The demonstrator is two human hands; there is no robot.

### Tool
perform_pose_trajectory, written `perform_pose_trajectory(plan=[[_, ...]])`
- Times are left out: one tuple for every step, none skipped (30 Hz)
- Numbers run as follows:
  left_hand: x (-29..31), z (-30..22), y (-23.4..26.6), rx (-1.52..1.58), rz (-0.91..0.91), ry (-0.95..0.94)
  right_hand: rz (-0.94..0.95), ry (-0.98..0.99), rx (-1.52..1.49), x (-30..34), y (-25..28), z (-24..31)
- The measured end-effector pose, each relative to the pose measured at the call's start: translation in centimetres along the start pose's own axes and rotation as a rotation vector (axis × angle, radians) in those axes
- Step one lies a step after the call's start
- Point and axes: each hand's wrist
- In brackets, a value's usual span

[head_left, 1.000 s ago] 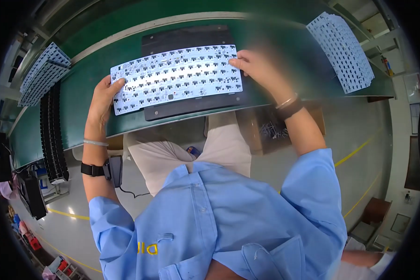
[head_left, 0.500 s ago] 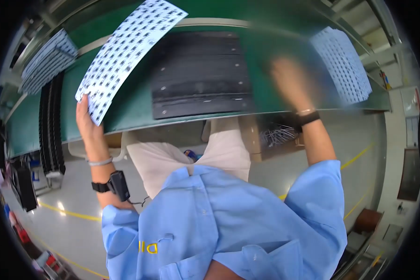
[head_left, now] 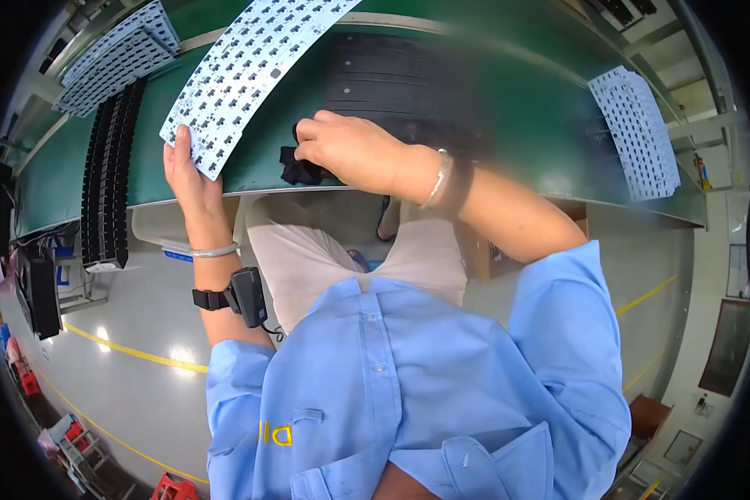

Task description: The person picks up a circuit board, wipes a fixture with a cloth, and places the board onto the fixture. They then slide a metal rod across the board and return it to a stack, repeating the process.

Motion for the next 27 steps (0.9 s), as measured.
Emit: perform_pose_trajectory(plan=[[0.1,-0.1,0.2,0.002,0.004,0.007,0.091,0.003,0.036,0.2,0.0,0.2],[0.3,-0.4,0.6,-0.033,0.000,-0.005,0.091,-0.006,0.038,0.8,0.0,0.1],[0.3,-0.4,0.7,-0.062,0.004,-0.011,0.041,-0.031,0.019,2.3,0.3,-0.2],[0.3,-0.5,0.9,-0.091,0.009,-0.017,-0.010,-0.057,0.002,4.2,0.8,-0.6],[0.4,-0.6,0.9,-0.084,0.023,-0.004,-0.062,-0.081,-0.015,6.0,1.6,-0.8],[0.0,0.3,0.5,-0.107,0.026,0.019,-0.074,-0.158,-0.007,8.8,2.6,-1.0],[-0.1,0.6,0.1,-0.136,0.024,0.030,-0.092,-0.222,-0.003,11.4,3.8,-0.9],[0.1,0.3,0.3,-0.173,0.007,0.031,-0.081,-0.282,0.021,13.6,4.8,-0.7],[0.2,0.2,0.4,-0.175,0.019,0.043,-0.071,-0.342,0.046,15.8,5.8,-0.6],[0.2,0.2,0.6,-0.200,0.024,0.042,-0.076,-0.359,0.048,17.9,6.6,-0.5],[0.1,0.1,0.7,-0.224,0.030,0.038,-0.074,-0.411,0.097,19.7,7.4,-0.4],[0.2,-0.1,0.7,-0.248,0.036,0.033,-0.072,-0.462,0.145,21.2,8.1,-0.3],[0.1,0.0,0.5,-0.246,0.058,0.046,-0.079,-0.485,0.155,22.7,8.8,-0.2],[0.1,-0.1,0.3,-0.262,0.044,0.047,-0.102,-0.511,0.156,24.0,9.5,-0.1],[0.1,-0.3,0.2,-0.278,0.028,0.046,-0.126,-0.534,0.157,25.2,10.2,-0.1],[0.1,-0.3,0.2,-0.275,0.047,0.052,-0.150,-0.556,0.161,26.2,10.8,-0.2],[-0.1,-0.5,0.3,-0.286,0.025,0.067,-0.157,-0.568,0.172,26.9,11.5,-0.5],[0.1,-0.7,-0.4,-0.303,0.001,0.081,-0.185,-0.587,0.229,27.3,12.0,-0.7],[0.4,-0.8,-1.2,-0.305,0.016,0.082,-0.214,-0.603,0.287,27.6,12.4,-0.9],[0.9,-1.0,-2.0,-0.287,0.054,0.091,-0.244,-0.616,0.345,27.9,12.8,-0.9],[1.5,-1.2,-3.3,-0.269,0.093,0.097,-0.256,-0.620,0.354,28.2,12.8,-0.9],[2.0,-1.2,-4.6,-0.250,0.133,0.100,-0.231,-0.642,0.414,28.6,12.5,-0.8],[2.2,-1.2,-5.8,-0.251,0.137,0.077,-0.209,-0.647,0.473,28.4,12.3,-1.2],[2.4,-0.9,-7.1,-0.269,0.168,0.074,-0.189,-0.653,0.533,28.0,12.4,-1.5],[2.5,-0.7,-8.5,-0.287,0.200,0.070,-0.206,-0.638,0.545,27.4,12.8,-1.6],[2.6,-0.5,-9.7,-0.306,0.231,0.067,-0.351,-0.627,0.533,26.4,13.6,-1.4],[3.0,-0.6,-10.8,-0.304,0.238,0.046,-0.493,-0.613,0.517,25.1,14.4,-0.9]])
Point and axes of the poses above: each hand's wrist, its own x-axis away from the middle knuckle, its own y-axis out of the back of the hand, z = x × y, and after that the axes turned 11 degrees about y, right-handed
